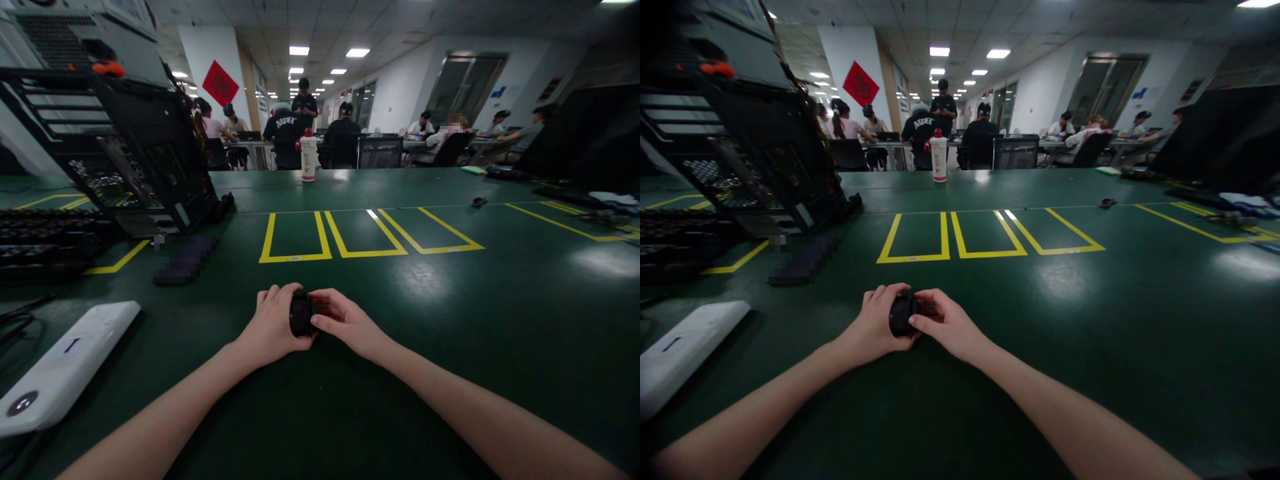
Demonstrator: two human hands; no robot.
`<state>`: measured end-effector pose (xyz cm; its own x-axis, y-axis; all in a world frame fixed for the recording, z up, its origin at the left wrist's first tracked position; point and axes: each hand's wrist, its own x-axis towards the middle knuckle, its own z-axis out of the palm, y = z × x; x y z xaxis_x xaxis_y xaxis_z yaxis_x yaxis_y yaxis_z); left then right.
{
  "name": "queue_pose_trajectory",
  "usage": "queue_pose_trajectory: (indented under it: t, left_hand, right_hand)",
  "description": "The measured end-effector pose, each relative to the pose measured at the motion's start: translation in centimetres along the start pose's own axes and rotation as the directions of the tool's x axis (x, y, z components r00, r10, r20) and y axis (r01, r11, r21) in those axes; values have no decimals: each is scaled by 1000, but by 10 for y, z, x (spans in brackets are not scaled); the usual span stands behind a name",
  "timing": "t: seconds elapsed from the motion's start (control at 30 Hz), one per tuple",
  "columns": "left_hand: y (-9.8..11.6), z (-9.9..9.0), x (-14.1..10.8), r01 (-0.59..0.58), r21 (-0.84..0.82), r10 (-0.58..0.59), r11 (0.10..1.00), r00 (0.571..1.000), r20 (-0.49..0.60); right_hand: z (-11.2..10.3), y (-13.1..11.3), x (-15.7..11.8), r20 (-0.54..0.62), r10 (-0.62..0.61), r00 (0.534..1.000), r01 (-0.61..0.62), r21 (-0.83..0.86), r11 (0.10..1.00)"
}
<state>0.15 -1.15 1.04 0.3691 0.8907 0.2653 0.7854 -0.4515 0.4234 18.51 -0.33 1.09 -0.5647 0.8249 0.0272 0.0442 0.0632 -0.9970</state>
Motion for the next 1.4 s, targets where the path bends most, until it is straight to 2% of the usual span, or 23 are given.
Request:
queue_pose_trajectory:
  t: [0.23, 0.37, 0.53, 0.63, 0.8, 1.17, 1.4]
  left_hand:
    - [4, -7, -1, 4, -10, -3, 1000, 999, 49]
    - [5, -7, -1, -12, -15, 12, 1000, 999, 32]
    - [1, -3, -1, -24, -9, 24, 1000, 1000, 12]
    - [-2, 1, -1, -29, 4, 29, 1000, 1000, 4]
    - [-5, 6, 0, -24, 34, 25, 999, 999, -32]
    - [-2, 1, 0, -28, 10, 28, 1000, 1000, -7]
    - [-2, -1, -1, -25, 6, 24, 1000, 1000, 10]
  right_hand:
    - [-4, 2, -1, 84, -39, 996, 32, 83, 996]
    - [-2, 3, 0, 63, -41, 997, 36, 87, 996]
    - [-1, 2, 0, 8, -29, 1000, 29, 8, 1000]
    - [-2, 2, 0, 37, -19, 999, 19, 12, 1000]
    - [-4, 5, 0, 95, -72, 993, 63, 93, 994]
    - [-2, -1, 0, 17, -21, 1000, 21, 0, 1000]
    - [-4, 1, -2, 79, -39, 996, 34, 72, 997]
